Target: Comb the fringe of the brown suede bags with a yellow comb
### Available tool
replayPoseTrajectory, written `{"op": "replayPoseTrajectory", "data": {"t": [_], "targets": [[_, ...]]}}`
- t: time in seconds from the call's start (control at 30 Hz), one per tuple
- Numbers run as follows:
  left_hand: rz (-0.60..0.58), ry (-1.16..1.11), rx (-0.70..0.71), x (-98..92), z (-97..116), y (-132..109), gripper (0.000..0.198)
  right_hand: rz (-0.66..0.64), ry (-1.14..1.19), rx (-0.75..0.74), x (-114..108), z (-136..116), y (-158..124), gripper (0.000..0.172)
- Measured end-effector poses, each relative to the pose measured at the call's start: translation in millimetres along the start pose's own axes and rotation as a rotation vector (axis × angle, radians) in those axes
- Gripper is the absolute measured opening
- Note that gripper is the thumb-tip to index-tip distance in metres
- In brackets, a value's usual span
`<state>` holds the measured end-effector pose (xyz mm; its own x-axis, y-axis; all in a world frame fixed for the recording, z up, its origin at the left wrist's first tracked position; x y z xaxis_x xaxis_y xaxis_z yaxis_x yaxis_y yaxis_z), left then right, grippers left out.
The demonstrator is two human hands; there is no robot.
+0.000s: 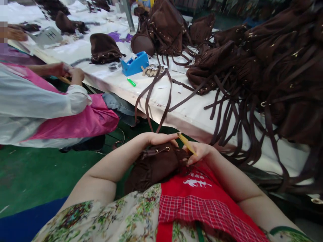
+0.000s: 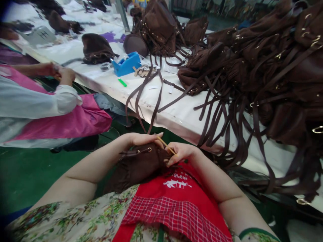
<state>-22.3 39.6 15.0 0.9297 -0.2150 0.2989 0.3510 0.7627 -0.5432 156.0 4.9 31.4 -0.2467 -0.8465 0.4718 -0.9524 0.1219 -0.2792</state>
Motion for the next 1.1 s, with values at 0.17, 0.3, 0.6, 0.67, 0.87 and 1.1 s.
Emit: {"op": "replayPoseTrajectory", "data": {"t": [0.17, 0.3, 0.6, 0.67, 0.87, 1.1], "targets": [[-0.696, 0.604, -0.110, 28.2, -25.9, -5.8, 0.020, 0.025, -0.133, 0.133, -20.3, 5.4, -30.5, 0.040], [-0.970, 0.878, -0.026, 51.2, -26.9, -17.8, 0.035, 0.053, -0.165, 0.184, -41.0, 12.4, -27.9, 0.040], [-0.866, 0.570, -0.112, 49.0, -62.9, -9.2, 0.033, 0.248, -0.334, 0.077, -62.1, -4.1, -0.3, 0.031], [-0.764, 0.468, -0.178, 39.9, -70.1, -5.4, 0.034, 0.324, -0.425, 0.079, -70.3, -14.3, -3.6, 0.029], [-0.859, 0.408, -0.174, 44.5, -61.8, -10.7, 0.031, 0.367, -0.539, 0.128, -83.7, -24.8, -0.1, 0.030], [-0.785, 0.262, -0.122, 35.9, -55.1, -20.1, 0.031, 0.590, -0.592, 0.015, -76.8, -11.9, 8.7, 0.035]]}}
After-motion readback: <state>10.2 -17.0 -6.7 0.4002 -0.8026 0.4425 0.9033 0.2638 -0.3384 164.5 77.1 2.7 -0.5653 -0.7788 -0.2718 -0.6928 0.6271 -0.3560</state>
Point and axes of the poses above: each hand's wrist, its own y-axis towards the middle knuckle, its own x-axis out of the palm, z = x × y, the point moved 3 cm from there along y, towards the middle knuckle, and after that the axes turned 7 degrees about y, right-handed, at the moved point
